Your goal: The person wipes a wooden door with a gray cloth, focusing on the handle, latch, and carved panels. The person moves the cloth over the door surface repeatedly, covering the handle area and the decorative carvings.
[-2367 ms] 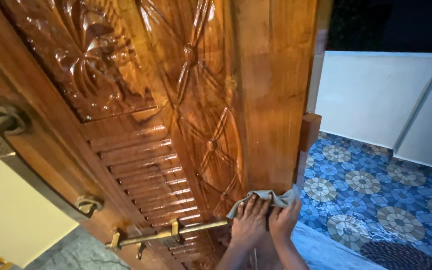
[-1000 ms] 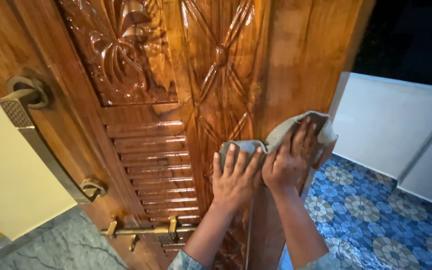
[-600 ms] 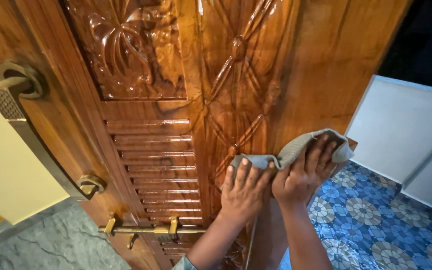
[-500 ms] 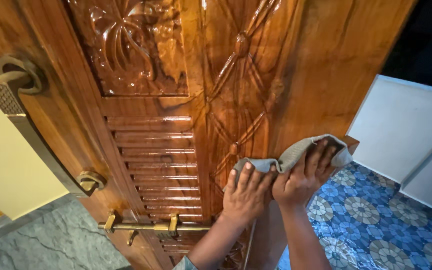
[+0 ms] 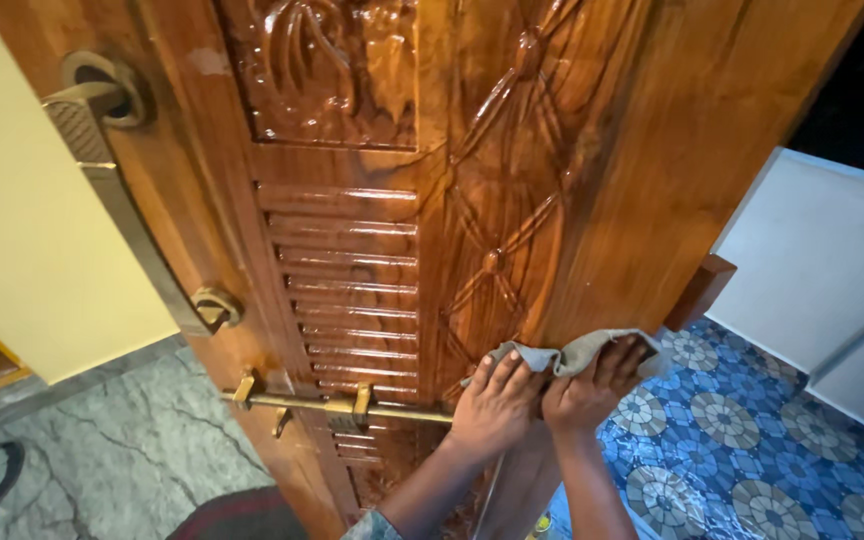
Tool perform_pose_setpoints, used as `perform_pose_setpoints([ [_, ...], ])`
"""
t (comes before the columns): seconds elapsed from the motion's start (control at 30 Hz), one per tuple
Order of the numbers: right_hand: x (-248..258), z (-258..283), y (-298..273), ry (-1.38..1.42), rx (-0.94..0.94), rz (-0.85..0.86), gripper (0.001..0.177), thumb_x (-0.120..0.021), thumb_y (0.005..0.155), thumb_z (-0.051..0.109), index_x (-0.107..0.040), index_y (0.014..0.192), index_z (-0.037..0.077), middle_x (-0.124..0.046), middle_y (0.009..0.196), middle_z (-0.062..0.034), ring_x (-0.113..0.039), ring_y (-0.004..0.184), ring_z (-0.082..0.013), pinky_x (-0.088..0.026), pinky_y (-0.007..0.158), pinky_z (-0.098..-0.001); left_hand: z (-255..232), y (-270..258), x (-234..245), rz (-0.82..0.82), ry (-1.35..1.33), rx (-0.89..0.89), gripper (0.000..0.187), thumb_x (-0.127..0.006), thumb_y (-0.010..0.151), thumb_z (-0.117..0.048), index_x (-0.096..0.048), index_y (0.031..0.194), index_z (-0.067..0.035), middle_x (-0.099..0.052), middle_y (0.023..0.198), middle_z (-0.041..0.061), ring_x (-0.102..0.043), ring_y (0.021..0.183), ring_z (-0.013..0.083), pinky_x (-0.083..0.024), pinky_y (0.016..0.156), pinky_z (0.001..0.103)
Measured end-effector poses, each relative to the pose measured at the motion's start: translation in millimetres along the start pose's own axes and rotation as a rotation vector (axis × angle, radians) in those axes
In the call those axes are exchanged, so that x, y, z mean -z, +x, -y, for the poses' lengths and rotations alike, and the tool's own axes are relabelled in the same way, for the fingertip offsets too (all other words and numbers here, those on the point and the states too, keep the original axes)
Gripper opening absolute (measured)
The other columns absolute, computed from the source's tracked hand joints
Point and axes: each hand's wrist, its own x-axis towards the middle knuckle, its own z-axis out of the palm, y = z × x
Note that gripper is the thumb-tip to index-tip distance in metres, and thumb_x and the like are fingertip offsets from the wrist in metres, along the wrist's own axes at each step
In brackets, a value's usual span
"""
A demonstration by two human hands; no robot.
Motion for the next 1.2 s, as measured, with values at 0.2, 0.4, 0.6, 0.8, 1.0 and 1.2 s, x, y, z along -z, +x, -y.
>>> perform_pose_setpoints([
  [0.2, 0.0, 1.2, -46.4, 0.012, -0.029, 0.083, 0.061, -0.051, 0.098, 0.018, -0.04, 0.151, -0.012, -0.025, 0.163, -0.039, -0.019, 0.152, -0.0627, -0.017, 0.123, -0.0716, 0.5, -23.7, 12.6, 0.167, -0.059, -0.028, 0.058, -0.05, 0.096, -0.028, -0.052, 0.152, -0.012, -0.052, 0.154, 0.007, -0.039, 0.151, 0.0252, -0.021, 0.128, 0.047],
  [0.4, 26.2, 36.1, -35.8, 0.169, -0.044, 0.107, 0.067, -0.054, 0.1, 0.022, -0.033, 0.156, -0.009, -0.023, 0.165, -0.0392, -0.021, 0.153, -0.0602, -0.016, 0.125, -0.0679, 6.7, -21.1, 59.4, 0.182, -0.2, 0.073, 0.066, -0.057, 0.092, -0.027, -0.048, 0.152, -0.002, -0.05, 0.151, 0.018, -0.039, 0.149, 0.0356, -0.023, 0.123, 0.053],
  [0.6, 54.7, 90.2, 38.2, 0.27, -0.007, 0.157, 0.072, -0.065, 0.1, 0.026, -0.033, 0.157, -0.005, -0.023, 0.166, -0.0358, -0.024, 0.155, -0.0544, -0.023, 0.126, -0.0608, 46.1, 31.8, 113.3, 0.014, -0.164, 0.224, 0.064, -0.058, 0.102, -0.037, -0.047, 0.148, 0.006, -0.052, 0.143, 0.029, -0.04, 0.144, 0.0468, -0.026, 0.121, 0.058],
  [0.8, 50.3, 134.6, 118.0, 0.399, 0.148, 0.065, 0.071, -0.068, 0.103, 0.02, -0.033, 0.159, -0.005, -0.018, 0.168, -0.0359, -0.017, 0.158, -0.0555, -0.022, 0.131, -0.0585, 95.2, 92.3, 151.6, -0.154, -0.042, 0.27, 0.066, -0.058, 0.102, -0.043, -0.049, 0.15, 0.001, -0.053, 0.142, 0.028, -0.041, 0.145, 0.047, -0.029, 0.121, 0.059],
  [1.0, 23.3, 143.5, 130.5, -0.001, 0.227, 0.02, 0.053, -0.062, 0.107, 0.035, -0.051, 0.149, 0.005, -0.027, 0.166, -0.0316, -0.026, 0.154, -0.0575, -0.037, 0.116, -0.0657, 136.5, 92.7, 140.2, -0.284, 0.096, 0.192, 0.065, -0.06, 0.101, -0.057, -0.055, 0.152, -0.015, -0.055, 0.141, 0.017, -0.039, 0.147, 0.0363, -0.031, 0.12, 0.061],
  [1.2, -5.9, 126.0, 82.2, -0.159, 0.254, 0.084, 0.053, -0.054, 0.106, 0.046, -0.059, 0.137, 0.003, -0.039, 0.162, -0.0337, -0.045, 0.139, -0.0611, -0.044, 0.101, -0.0682, 133.0, 57.5, 112.2, -0.29, 0.153, 0.226, 0.063, -0.061, 0.099, -0.059, -0.06, 0.148, -0.018, -0.053, 0.145, 0.015, -0.038, 0.149, 0.0355, -0.028, 0.122, 0.063],
])
